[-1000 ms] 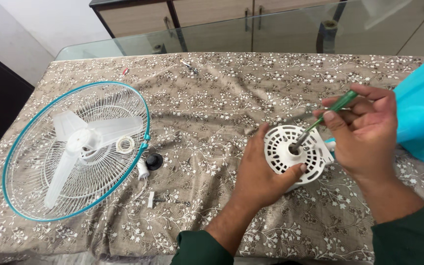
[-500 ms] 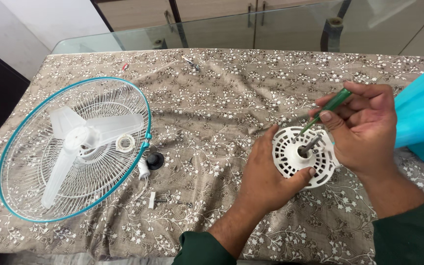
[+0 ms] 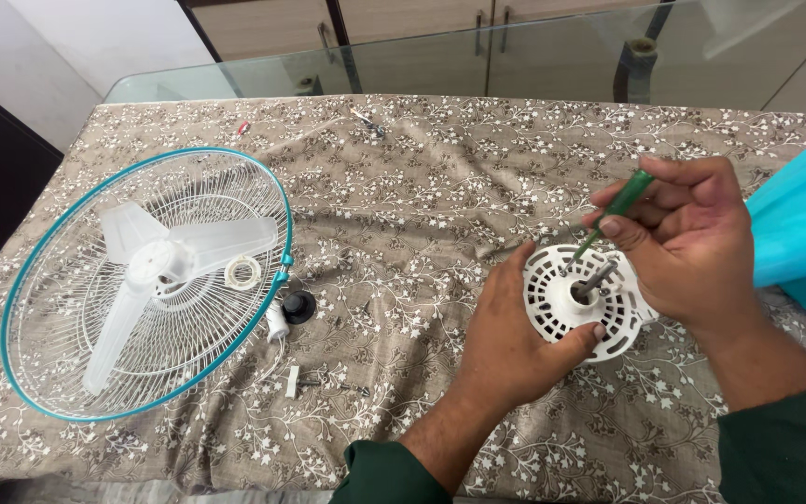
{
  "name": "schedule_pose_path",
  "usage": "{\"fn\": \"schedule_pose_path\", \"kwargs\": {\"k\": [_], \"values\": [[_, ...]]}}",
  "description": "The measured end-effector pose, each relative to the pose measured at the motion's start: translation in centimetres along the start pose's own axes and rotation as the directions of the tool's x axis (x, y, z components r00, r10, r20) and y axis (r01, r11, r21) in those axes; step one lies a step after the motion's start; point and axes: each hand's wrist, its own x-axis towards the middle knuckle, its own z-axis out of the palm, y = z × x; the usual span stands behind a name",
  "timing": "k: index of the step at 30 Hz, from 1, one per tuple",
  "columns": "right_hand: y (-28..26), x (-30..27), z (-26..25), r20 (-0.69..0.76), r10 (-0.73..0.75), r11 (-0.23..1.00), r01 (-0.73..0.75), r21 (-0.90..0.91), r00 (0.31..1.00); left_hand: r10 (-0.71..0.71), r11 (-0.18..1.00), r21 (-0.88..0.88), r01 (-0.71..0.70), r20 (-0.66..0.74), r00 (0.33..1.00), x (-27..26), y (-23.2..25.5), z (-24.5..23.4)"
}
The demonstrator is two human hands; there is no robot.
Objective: The person uses a screwdriver to loosen and remove screws from the motor housing of a disassembled electric fan. They remove the motor cover and set it aside, then continue to unscrew and remove the central shaft assembly from the motor housing.
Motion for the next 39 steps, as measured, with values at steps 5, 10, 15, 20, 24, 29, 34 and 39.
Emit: {"fn": "schedule_pose_path", "kwargs": {"k": [5, 10, 15, 20, 24, 29, 34, 39], "values": [[-0.2, 0.9, 0.0, 0.087, 0.081, 0.995, -0.086, 0.047, 0.993, -0.046, 0.999, 0.021, 0.046, 0.041, 0.998, 0.3, 0.1, 0.0], [0.6, 0.6, 0.5, 0.035, 0.054, 0.994, -0.057, 0.09, 0.998, 0.006, 1.0, 0.014, -0.006, 0.014, 1.0, 0.2, -0.1, 0.0], [0.7, 0.7, 0.2, 0.07, 0.008, 0.999, -0.012, 0.049, 0.998, 0.018, 1.0, 0.011, -0.018, 0.004, 1.0, 0.1, -0.2, -0.1], [-0.3, 1.1, 0.3, 0.151, 0.041, 0.996, -0.029, -0.082, 0.988, -0.001, 1.0, 0.022, 0.001, 0.026, 1.0, 0.3, -0.1, -0.2], [-0.5, 1.9, -0.1, 0.298, 0.113, 0.994, -0.111, -0.023, 0.948, -0.072, 0.997, 0.013, 0.072, 0.079, 0.994, 0.4, 0.0, -0.1], [0.2, 2.5, -0.5, 0.239, 0.095, 0.995, -0.088, -0.038, 0.966, 0.017, 1.0, 0.012, -0.017, -0.006, 1.0, 0.2, -0.1, 0.0], [0.6, 2.0, -0.1, 0.18, 0.044, 0.987, -0.014, -0.163, 0.983, 0.023, 0.999, 0.048, -0.023, -0.006, 1.0, 0.2, -0.2, 0.1], [0.0, 2.3, 0.0, 0.309, 0.065, 0.998, -0.065, -0.01, 0.949, -0.022, 0.999, 0.032, 0.021, 0.047, 0.999, 0.3, 0.1, 0.0]]}}
